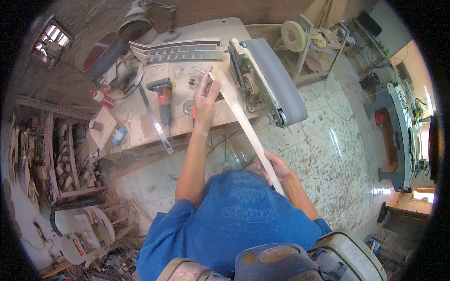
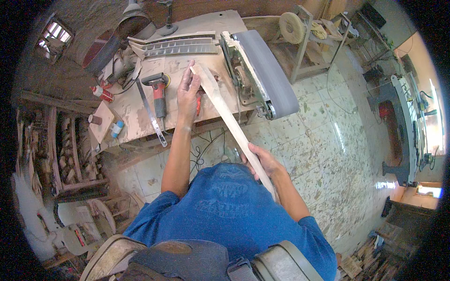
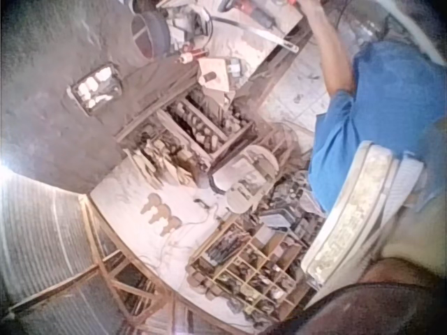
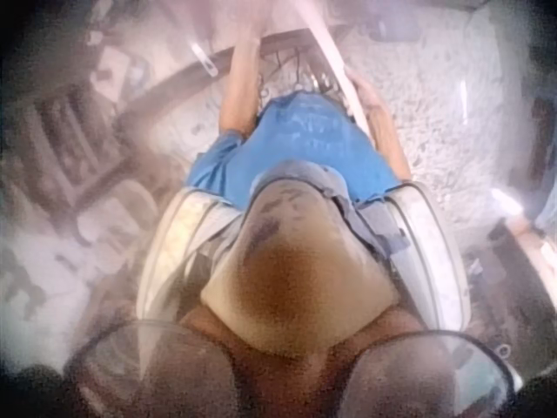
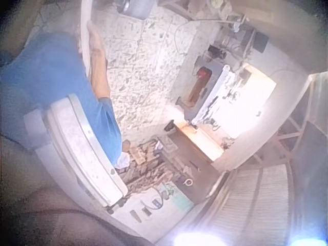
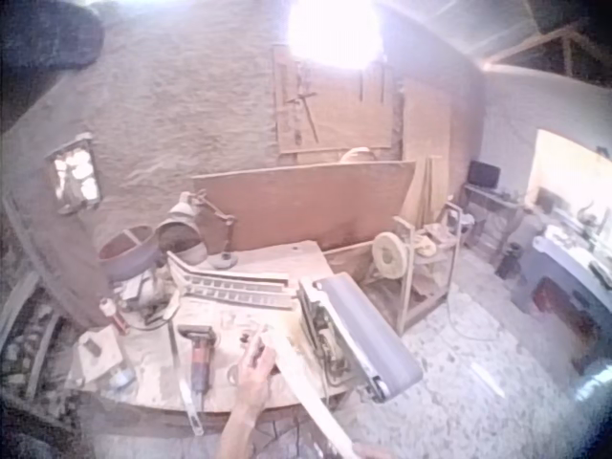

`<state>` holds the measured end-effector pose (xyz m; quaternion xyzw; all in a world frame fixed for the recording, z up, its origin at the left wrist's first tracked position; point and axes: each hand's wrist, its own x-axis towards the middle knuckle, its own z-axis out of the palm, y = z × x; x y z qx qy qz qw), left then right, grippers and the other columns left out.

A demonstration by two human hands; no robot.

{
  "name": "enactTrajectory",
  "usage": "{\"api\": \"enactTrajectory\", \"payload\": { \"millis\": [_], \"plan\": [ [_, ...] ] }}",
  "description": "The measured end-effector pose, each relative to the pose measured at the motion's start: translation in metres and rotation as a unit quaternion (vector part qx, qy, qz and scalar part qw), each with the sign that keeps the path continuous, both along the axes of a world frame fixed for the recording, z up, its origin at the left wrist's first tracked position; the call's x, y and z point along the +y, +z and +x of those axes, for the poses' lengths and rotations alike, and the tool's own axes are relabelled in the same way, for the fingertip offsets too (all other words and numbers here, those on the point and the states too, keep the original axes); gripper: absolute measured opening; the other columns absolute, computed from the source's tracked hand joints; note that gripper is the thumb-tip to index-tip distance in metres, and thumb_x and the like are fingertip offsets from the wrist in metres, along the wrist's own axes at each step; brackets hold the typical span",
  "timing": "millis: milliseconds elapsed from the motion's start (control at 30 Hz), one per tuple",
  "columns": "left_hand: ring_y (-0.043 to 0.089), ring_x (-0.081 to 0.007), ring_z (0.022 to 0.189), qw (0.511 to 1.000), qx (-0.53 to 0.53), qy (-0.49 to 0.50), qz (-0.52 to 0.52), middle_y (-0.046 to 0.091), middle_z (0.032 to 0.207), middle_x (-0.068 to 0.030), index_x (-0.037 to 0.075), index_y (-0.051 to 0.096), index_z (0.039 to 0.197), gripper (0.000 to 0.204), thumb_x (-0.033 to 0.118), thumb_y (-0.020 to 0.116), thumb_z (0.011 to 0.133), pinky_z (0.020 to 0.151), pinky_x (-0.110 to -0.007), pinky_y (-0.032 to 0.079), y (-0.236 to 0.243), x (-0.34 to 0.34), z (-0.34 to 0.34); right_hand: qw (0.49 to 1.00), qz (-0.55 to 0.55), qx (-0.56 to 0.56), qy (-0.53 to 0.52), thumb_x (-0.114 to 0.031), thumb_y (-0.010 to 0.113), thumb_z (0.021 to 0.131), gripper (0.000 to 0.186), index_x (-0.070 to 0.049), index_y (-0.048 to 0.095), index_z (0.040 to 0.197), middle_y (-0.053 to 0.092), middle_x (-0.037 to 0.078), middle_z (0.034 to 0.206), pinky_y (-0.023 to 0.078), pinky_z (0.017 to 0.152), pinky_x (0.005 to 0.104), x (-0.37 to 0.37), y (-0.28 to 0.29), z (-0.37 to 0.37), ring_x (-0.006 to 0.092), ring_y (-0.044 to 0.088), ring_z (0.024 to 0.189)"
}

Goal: The person marks a wood block with a pen and then shapes it using a belt sander.

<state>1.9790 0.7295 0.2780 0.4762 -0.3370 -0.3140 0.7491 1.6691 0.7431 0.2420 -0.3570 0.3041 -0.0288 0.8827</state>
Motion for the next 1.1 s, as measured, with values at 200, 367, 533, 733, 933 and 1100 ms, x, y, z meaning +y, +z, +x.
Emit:
{"api": "enactTrajectory", "payload": {
  "millis": [200,367,533,733,933,1100],
  "plan": [
    [0.058,-0.0054,0.086,0.999,-0.033,0.034,0.017,0.060,0.096,0.0014,0.009,0.047,0.152,0.060,0.030,0.068,0.100,0.072,-0.023,0.054,0.014,0.005,-0.006,0.998,-0.030,-0.038,0.036,-0.068,0.037,0.100,0.069,-0.005,0.060,0.085,0.045,0.004,0.047,0.039,0.030,0.0234,0.002,-0.003,0.007,0.0123,0.044,0.031],
    [0.059,-0.0062,0.088,0.997,-0.052,0.038,0.039,0.061,0.099,0.0004,0.009,0.046,0.153,0.060,0.030,0.068,0.100,0.072,-0.023,0.053,0.011,0.009,-0.003,0.998,-0.033,-0.048,0.039,-0.068,0.037,0.101,0.068,-0.005,0.060,0.085,0.045,0.003,0.047,0.037,0.032,0.0233,0.005,0.000,0.008,0.0119,0.043,0.033],
    [0.064,-0.0209,0.112,0.996,-0.060,0.033,0.050,0.062,0.131,-0.0146,0.006,0.034,0.157,0.067,0.040,0.057,0.104,0.094,-0.035,0.056,-0.007,0.006,-0.002,0.996,-0.092,0.001,0.022,-0.066,0.040,0.101,0.065,-0.007,0.060,0.083,0.045,0.001,0.049,0.036,0.032,0.0224,0.005,0.000,0.008,0.0098,0.044,0.036],
    [0.071,-0.0305,0.100,0.968,0.152,-0.195,0.052,0.065,0.120,-0.0204,-0.001,0.042,0.140,0.065,0.053,0.048,0.104,0.087,-0.045,0.059,-0.067,0.045,-0.070,0.935,-0.349,0.064,-0.023,-0.063,0.050,0.099,0.065,0.000,0.068,0.095,0.063,0.005,0.074,0.049,0.062,0.0336,-0.008,-0.042,0.053,0.0175,0.061,0.067],
    [0.064,-0.0233,0.067,0.955,0.253,0.028,0.150,0.053,0.080,-0.0070,0.000,0.052,0.118,0.055,0.053,0.052,0.103,0.060,-0.041,0.057,-0.111,0.023,-0.046,0.911,-0.377,0.136,0.096,-0.057,0.058,0.098,0.063,-0.001,0.058,0.126,0.071,0.012,0.099,0.050,0.076,0.0385,-0.012,-0.067,0.057,0.0247,0.065,0.087],
    [0.059,-0.0210,0.063,0.948,0.207,0.026,0.241,0.055,0.081,-0.0076,0.006,0.050,0.108,0.056,0.060,0.061,0.096,0.059,-0.037,0.056,-0.101,-0.021,0.017,0.787,-0.600,0.134,0.056,-0.036,0.065,0.096,0.049,-0.002,0.051,0.129,0.068,0.025,0.098,0.052,0.079,0.0492,0.005,-0.107,0.022,0.0436,0.067,0.091]
  ]
}}
